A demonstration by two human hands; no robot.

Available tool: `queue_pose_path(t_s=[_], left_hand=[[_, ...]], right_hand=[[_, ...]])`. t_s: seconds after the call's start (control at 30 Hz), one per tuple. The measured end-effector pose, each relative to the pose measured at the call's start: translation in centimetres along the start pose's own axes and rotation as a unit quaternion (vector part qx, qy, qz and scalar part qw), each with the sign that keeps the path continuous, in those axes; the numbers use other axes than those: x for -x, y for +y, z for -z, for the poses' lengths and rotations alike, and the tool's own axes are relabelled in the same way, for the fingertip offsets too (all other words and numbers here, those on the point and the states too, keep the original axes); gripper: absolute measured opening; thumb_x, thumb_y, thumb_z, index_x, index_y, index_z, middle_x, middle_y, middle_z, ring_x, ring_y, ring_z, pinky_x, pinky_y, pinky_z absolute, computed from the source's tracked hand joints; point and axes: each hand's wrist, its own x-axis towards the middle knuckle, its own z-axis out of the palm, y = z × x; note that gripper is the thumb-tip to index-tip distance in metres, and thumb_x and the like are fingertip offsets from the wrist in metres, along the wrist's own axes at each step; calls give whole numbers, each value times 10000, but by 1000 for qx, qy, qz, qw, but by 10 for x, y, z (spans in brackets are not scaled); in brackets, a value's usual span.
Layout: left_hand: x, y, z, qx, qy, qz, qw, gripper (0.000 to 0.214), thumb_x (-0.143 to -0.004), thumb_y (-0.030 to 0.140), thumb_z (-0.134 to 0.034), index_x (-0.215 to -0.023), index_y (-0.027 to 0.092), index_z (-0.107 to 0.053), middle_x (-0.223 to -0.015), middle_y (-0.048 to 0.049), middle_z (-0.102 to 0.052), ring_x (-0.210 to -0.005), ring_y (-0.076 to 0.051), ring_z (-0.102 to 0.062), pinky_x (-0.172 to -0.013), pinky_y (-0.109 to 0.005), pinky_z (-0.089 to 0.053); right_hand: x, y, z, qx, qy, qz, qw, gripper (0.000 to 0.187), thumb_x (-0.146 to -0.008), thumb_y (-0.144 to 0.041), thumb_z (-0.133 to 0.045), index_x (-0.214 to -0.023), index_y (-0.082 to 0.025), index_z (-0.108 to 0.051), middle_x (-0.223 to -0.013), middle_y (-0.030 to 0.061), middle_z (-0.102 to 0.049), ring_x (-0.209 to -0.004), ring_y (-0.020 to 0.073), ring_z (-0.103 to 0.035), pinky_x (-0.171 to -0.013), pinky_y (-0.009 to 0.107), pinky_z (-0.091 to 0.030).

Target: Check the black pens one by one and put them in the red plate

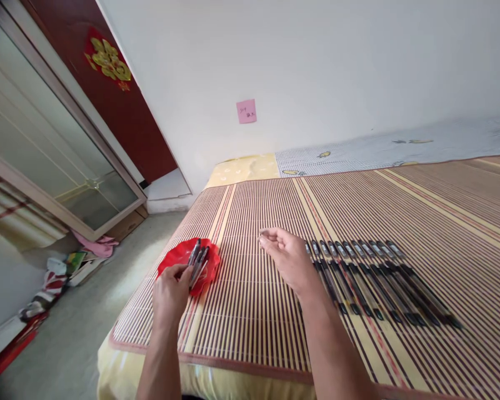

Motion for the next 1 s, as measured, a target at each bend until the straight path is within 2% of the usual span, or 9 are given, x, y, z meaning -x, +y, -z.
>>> queue_pose_path(t_s=[0.07,0.17,0.4,0.57,0.67,0.83,0.9,1.0], left_hand=[[-6,-10,0,-70,2,6,998,276,-942,341,-585,-938,174,-805,-933,-133,-751,-865,-308,-701,-773,-381,-470],[-12,-15,-4,-107,-2,9,994,292,-955,341,-568,-972,168,-802,-975,-149,-748,-902,-324,-703,-773,-388,-473],[-19,-15,-9,-114,-17,7,993,213,-927,301,-612,-948,182,-787,-955,-130,-762,-921,-319,-698,-766,-372,-465],[-19,-18,-12,-108,-14,-6,994,223,-914,266,-625,-1035,154,-775,-988,-139,-770,-934,-315,-694,-790,-374,-468],[-18,-20,-13,-101,-12,-17,995,216,-914,236,-605,-1011,157,-780,-992,-132,-772,-937,-305,-694,-816,-373,-478],[-18,-20,-9,-79,7,-32,996,250,-944,258,-555,-1023,160,-770,-1022,-129,-767,-977,-292,-692,-890,-375,-491],[-18,-19,-6,-57,35,-30,997,256,-951,298,-543,-993,165,-757,-1001,-127,-767,-977,-293,-693,-905,-384,-495],[-17,-15,-5,0,101,-36,994,254,-933,362,-548,-912,183,-725,-911,-113,-763,-914,-295,-697,-876,-395,-502]], right_hand=[[0,2,-2,-1,-11,5,1000,359,-905,-470,-699,-1151,-209,-728,-1150,114,-746,-1025,221,-719,-955,426,-585],[0,4,-2,-3,-18,11,1000,365,-905,-488,-702,-1143,-213,-730,-1123,106,-747,-993,216,-725,-955,435,-585],[3,-6,0,-21,-5,14,1000,325,-891,-458,-705,-1078,-193,-737,-1048,106,-751,-914,208,-721,-901,411,-605],[2,-5,1,-38,-8,20,999,322,-894,-460,-711,-1074,-195,-737,-1042,100,-753,-888,194,-723,-885,393,-612],[1,-4,4,-53,10,30,998,307,-882,-450,-727,-1050,-194,-742,-1011,93,-758,-855,186,-727,-859,375,-616],[1,-7,11,-87,76,59,992,281,-847,-432,-760,-981,-185,-752,-912,70,-760,-785,170,-717,-775,337,-608],[2,-11,15,-107,131,78,983,270,-842,-425,-765,-956,-181,-752,-880,51,-751,-743,152,-702,-739,317,-595],[3,-18,22,-166,229,114,952,223,-832,-387,-779,-913,-182,-743,-811,13,-719,-677,118,-663,-669,267,-559]])
